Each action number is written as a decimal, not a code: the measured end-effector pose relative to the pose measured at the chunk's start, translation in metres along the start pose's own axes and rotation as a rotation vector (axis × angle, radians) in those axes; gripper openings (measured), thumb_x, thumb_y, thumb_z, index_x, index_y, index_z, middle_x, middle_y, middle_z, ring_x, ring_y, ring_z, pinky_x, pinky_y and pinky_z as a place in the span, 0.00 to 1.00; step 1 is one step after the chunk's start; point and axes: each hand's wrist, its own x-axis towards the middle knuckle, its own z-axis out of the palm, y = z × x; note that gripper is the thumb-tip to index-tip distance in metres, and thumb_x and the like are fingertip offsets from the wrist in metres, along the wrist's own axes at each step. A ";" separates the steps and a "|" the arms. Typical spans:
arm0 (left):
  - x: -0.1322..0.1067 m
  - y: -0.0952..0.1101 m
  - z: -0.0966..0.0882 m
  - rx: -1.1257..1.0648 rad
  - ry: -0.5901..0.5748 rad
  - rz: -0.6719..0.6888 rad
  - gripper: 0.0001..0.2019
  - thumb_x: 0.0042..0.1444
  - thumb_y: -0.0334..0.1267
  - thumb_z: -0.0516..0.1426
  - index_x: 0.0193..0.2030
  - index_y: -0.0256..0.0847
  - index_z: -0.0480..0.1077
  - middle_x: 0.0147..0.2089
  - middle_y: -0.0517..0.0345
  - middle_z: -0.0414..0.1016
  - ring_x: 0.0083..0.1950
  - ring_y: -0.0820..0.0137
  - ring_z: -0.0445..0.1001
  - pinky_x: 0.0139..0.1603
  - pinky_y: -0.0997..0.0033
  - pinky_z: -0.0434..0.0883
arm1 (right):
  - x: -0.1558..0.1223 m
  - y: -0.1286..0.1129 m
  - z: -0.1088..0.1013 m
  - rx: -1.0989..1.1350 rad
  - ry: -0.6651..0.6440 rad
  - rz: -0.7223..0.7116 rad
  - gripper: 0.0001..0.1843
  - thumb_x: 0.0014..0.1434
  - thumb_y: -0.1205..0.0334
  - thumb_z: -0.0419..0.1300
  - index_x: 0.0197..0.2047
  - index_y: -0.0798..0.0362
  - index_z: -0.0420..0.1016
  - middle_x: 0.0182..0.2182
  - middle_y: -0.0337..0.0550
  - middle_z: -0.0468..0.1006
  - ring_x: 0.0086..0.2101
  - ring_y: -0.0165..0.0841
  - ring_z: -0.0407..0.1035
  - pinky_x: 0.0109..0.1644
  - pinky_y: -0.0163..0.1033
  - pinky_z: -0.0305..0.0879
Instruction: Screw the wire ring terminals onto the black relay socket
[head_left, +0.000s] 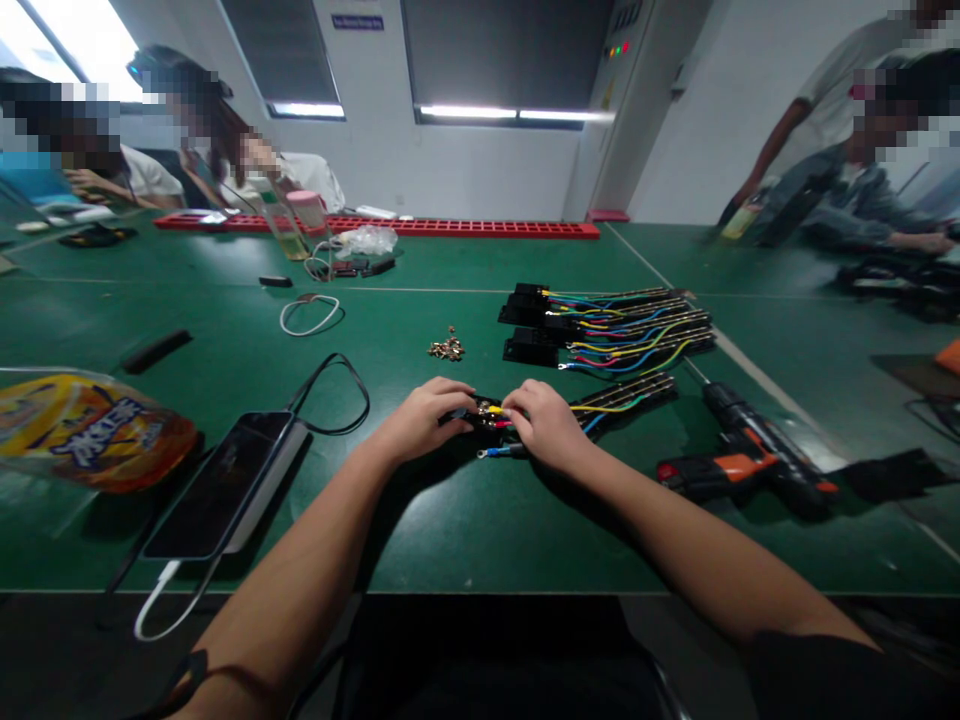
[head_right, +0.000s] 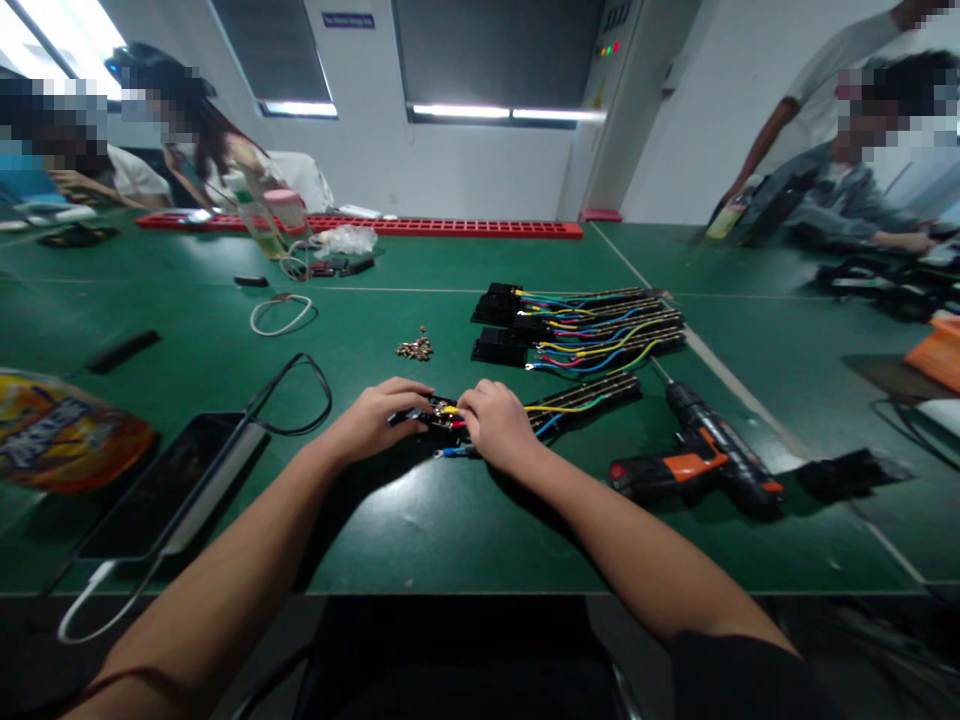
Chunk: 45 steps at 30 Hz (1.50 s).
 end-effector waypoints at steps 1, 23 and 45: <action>0.000 0.000 0.000 0.002 -0.002 0.001 0.07 0.60 0.33 0.62 0.46 0.42 0.76 0.55 0.49 0.76 0.55 0.62 0.74 0.57 0.58 0.74 | 0.000 0.000 0.000 -0.003 -0.007 0.004 0.06 0.64 0.68 0.59 0.38 0.54 0.79 0.36 0.45 0.73 0.41 0.36 0.66 0.48 0.40 0.62; -0.001 0.000 0.000 0.045 -0.027 0.022 0.09 0.63 0.34 0.60 0.49 0.42 0.76 0.56 0.48 0.74 0.56 0.61 0.73 0.57 0.57 0.74 | 0.007 -0.007 -0.009 -0.046 -0.103 0.062 0.08 0.63 0.67 0.58 0.38 0.55 0.80 0.35 0.45 0.73 0.39 0.35 0.68 0.46 0.38 0.62; -0.001 0.002 0.000 0.059 -0.066 0.008 0.10 0.63 0.34 0.59 0.50 0.43 0.76 0.57 0.48 0.73 0.57 0.60 0.73 0.57 0.55 0.74 | 0.005 -0.010 -0.008 -0.099 -0.092 0.060 0.08 0.64 0.66 0.58 0.38 0.54 0.80 0.35 0.46 0.74 0.40 0.37 0.68 0.46 0.40 0.62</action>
